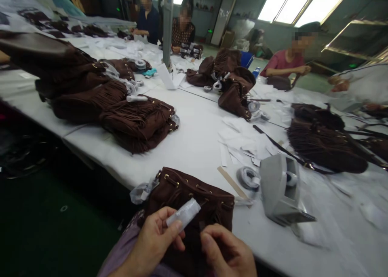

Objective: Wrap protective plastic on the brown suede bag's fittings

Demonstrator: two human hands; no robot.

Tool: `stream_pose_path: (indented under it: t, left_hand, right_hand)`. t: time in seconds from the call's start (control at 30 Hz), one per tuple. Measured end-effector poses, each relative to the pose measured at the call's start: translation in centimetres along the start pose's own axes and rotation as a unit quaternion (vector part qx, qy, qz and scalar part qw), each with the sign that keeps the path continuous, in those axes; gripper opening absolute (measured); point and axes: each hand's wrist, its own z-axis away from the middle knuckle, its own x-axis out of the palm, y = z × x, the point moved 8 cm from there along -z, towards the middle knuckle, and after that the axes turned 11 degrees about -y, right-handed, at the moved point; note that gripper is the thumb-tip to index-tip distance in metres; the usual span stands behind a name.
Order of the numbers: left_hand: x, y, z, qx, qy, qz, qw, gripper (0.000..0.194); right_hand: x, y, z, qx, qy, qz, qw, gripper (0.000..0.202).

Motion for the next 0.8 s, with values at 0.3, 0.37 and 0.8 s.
stream_pose_path:
  t: [0.3, 0.37, 0.8]
  left_hand:
    - [0.2, -0.4, 0.7, 0.018, -0.01, -0.03, 0.999, 0.03]
    - [0.3, -0.1, 0.8, 0.023, -0.011, -0.069, 0.997, 0.027]
    - [0.6, 1.2, 1.9, 0.067, 0.013, -0.236, 0.969, 0.018]
  right_hand:
    - [3.8, 1.7, -1.7, 0.05, -0.089, 0.022, 0.995, 0.043]
    - [3.9, 2.2, -1.6, 0.061, -0.081, 0.01, 0.995, 0.044]
    - [4.2, 4.0, -1.8, 0.118, -0.037, -0.031, 0.992, 0.064]
